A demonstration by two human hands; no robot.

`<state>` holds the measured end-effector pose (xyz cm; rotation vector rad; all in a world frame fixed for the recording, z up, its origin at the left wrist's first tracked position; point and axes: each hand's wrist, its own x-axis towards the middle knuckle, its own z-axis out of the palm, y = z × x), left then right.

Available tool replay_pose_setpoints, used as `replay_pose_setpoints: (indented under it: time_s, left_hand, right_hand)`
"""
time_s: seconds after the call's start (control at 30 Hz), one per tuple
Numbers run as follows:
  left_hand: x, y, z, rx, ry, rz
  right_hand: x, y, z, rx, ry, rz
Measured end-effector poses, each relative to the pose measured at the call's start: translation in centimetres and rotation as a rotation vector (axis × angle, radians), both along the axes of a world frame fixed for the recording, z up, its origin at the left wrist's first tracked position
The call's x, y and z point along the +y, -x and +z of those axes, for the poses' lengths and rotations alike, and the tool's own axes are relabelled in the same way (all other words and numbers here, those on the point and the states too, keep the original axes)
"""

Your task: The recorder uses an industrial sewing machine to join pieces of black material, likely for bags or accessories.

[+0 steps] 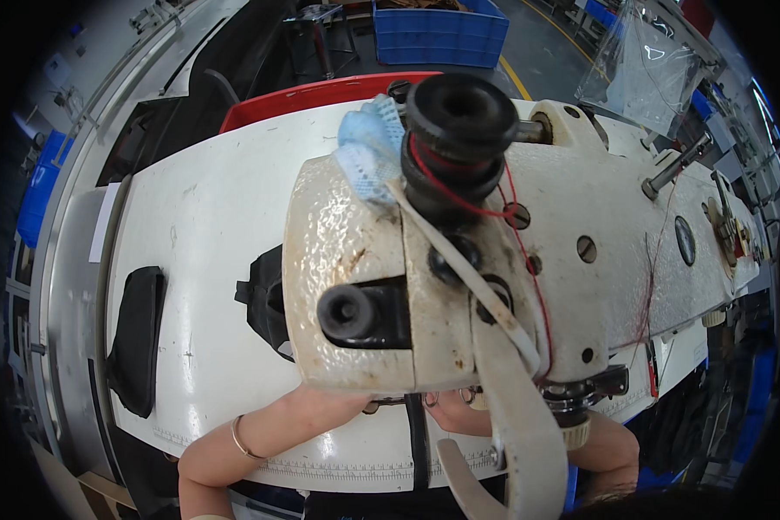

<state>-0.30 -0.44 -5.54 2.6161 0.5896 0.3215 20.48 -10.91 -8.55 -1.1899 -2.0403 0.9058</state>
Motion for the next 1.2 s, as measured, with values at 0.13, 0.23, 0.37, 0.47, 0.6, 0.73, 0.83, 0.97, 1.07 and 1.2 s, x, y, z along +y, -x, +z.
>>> replay_pose_setpoints:
  time_s: [0.13,0.23,0.37,0.47,0.6,0.73,0.83,0.97,1.07,1.2]
  left_hand:
    - [-0.3,-0.8,2.0,0.007,0.003,-0.003]
    - [-1.9,-1.0,6.3,-0.068,-0.395,0.027]
    - [-2.3,1.4,7.4,0.107,-0.633,-0.003]
    - [-0.8,1.6,7.3,-0.011,-0.385,-0.064]
    - [0.3,-0.1,9.3,-0.143,-0.156,0.019]
    - [-0.7,-0.7,9.5,0.076,-0.358,-0.131]
    - [-1.8,-1.2,8.4,0.037,-0.456,-0.114]
    - [-0.6,-0.5,6.3,-0.126,-0.372,-0.129]
    - [0.1,1.1,5.5,-0.128,0.093,0.046]
    - [-0.9,0.2,5.3,-0.145,-0.213,-0.077]
  right_hand:
    - [0.7,-0.5,0.7,-0.075,-0.388,-0.255]
    - [0.4,-1.6,3.5,-0.841,-0.740,-0.179]
    - [2.0,-2.2,3.1,-0.780,-0.692,0.019]
    - [1.4,-1.3,6.8,-0.722,-0.888,0.159]
    - [1.2,-0.1,7.2,-0.791,-0.939,0.276]
    - [1.8,0.1,5.1,-0.547,-0.750,0.062]
    - [1.7,0.2,3.9,-0.464,-0.739,-0.041]
    - [1.0,-0.1,4.5,-0.491,-0.745,-0.049]
    - [0.4,0.6,3.7,-0.546,-0.840,-0.052]
    - [-0.5,0.2,4.5,-0.600,-0.790,0.050]
